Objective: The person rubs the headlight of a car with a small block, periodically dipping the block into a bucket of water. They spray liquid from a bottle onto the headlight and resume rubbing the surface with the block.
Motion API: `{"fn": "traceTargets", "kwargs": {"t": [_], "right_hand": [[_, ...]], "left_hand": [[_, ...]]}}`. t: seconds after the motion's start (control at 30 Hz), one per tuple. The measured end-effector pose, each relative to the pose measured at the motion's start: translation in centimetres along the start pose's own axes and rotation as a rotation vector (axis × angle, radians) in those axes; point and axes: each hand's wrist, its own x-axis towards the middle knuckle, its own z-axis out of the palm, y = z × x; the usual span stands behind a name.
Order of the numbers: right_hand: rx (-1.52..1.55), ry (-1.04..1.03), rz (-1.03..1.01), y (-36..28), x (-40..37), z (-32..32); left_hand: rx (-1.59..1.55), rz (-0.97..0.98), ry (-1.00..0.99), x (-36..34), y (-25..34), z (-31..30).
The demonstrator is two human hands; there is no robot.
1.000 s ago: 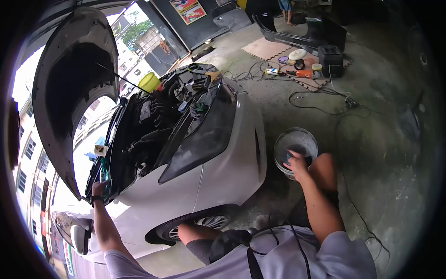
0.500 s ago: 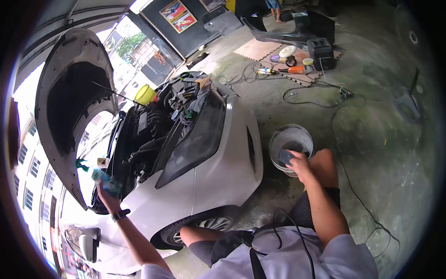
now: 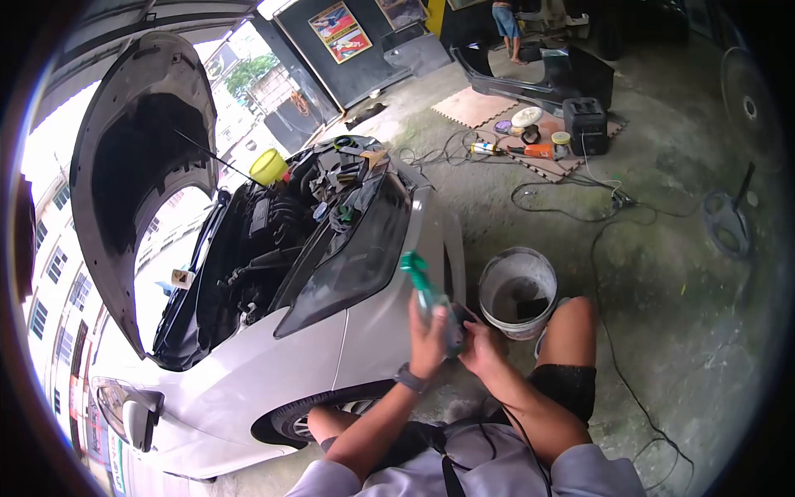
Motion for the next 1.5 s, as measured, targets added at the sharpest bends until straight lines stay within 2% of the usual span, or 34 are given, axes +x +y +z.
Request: {"fn": "traceTargets", "kwargs": {"t": [0.03,0.07,0.1,0.2,0.27,0.3,0.33,0.47,0.6,0.67,0.7,0.77,0.8,0.87,1.03,1.1,1.27,1.33,1.37,1.43,1.47,1.5], "right_hand": [[0.081,-0.035,0.022,0.5,0.4,-0.5],[0.020,0.044,-0.020,0.9,0.4,-1.2],[0.022,0.043,-0.019,0.8,0.2,-1.2],[0.024,0.141,-0.118,0.8,-0.2,-1.3],[-0.156,0.056,-0.116,0.9,-0.2,-1.8],[-0.247,0.012,-0.114,0.9,-0.1,-1.9],[-0.391,0.164,-0.118,0.7,-1.5,1.1],[-0.284,0.103,0.053,0.9,-0.5,1.4],[-0.230,0.120,0.013,1.4,0.7,0.4],[-0.279,0.085,-0.054,2.4,3.6,-2.5],[-0.283,0.086,-0.051,1.9,3.5,-2.0],[-0.423,0.399,-0.091,0.1,2.9,0.7],[-0.380,0.341,-0.091,-0.8,2.5,1.1],[-0.351,0.310,-0.093,-1.2,3.1,0.4],[-0.294,0.253,-0.055,-2.1,3.0,0.8],[-0.290,0.254,-0.061,-2.3,3.2,0.5],[-0.327,0.226,-0.058,-3.1,3.5,-0.6],[-0.475,0.212,-0.099,-3.2,4.1,-1.2],[-0.486,0.200,-0.094,-2.6,4.7,-1.3],[-0.977,0.214,-0.315,-1.7,5.9,-1.2],[-1.244,0.140,-0.351,-2.0,6.1,0.4],[-1.253,0.132,-0.347,-2.2,5.7,3.2]], "left_hand": [[0.126,0.063,-0.015,-0.4,-0.6,1.2],[0.161,0.022,-0.074,-0.9,-1.0,1.8],[0.243,0.119,-0.144,-0.8,-1.5,1.9],[0.262,0.175,-0.242,0.2,-2.9,1.9],[-0.046,0.076,-0.189,1.2,-1.4,2.4],[-0.075,0.069,-0.180,2.0,-0.3,2.5],[-0.104,0.032,-0.176,2.9,0.0,2.3],[-0.144,-0.100,-0.181,4.4,-1.5,0.6],[-0.160,-0.001,-0.070,4.6,-1.2,2.0],[-0.089,-0.061,-0.094,5.9,-2.4,1.3],[-0.088,-0.036,0.011,7.3,-3.3,1.2],[-0.050,-0.026,0.146,10.9,-2.6,0.6],[-0.051,-0.026,0.152,12.6,-2.8,0.2],[0.199,0.049,0.304,15.9,-3.6,-0.9],[0.378,-0.073,0.330,19.9,-4.5,-2.8],[0.503,-0.131,0.284,20.5,-4.6,-2.9],[0.397,-0.122,0.163,17.6,-3.3,-0.8],[0.242,-0.176,0.006,15.9,-2.5,-2.2],[0.240,-0.169,0.021,14.9,-2.0,-3.8],[0.072,-0.169,-0.068,11.8,2.5,-6.1],[0.064,-0.172,-0.053,10.5,5.7,-7.3],[0.055,-0.180,-0.039,9.1,8.7,-8.9]]}}
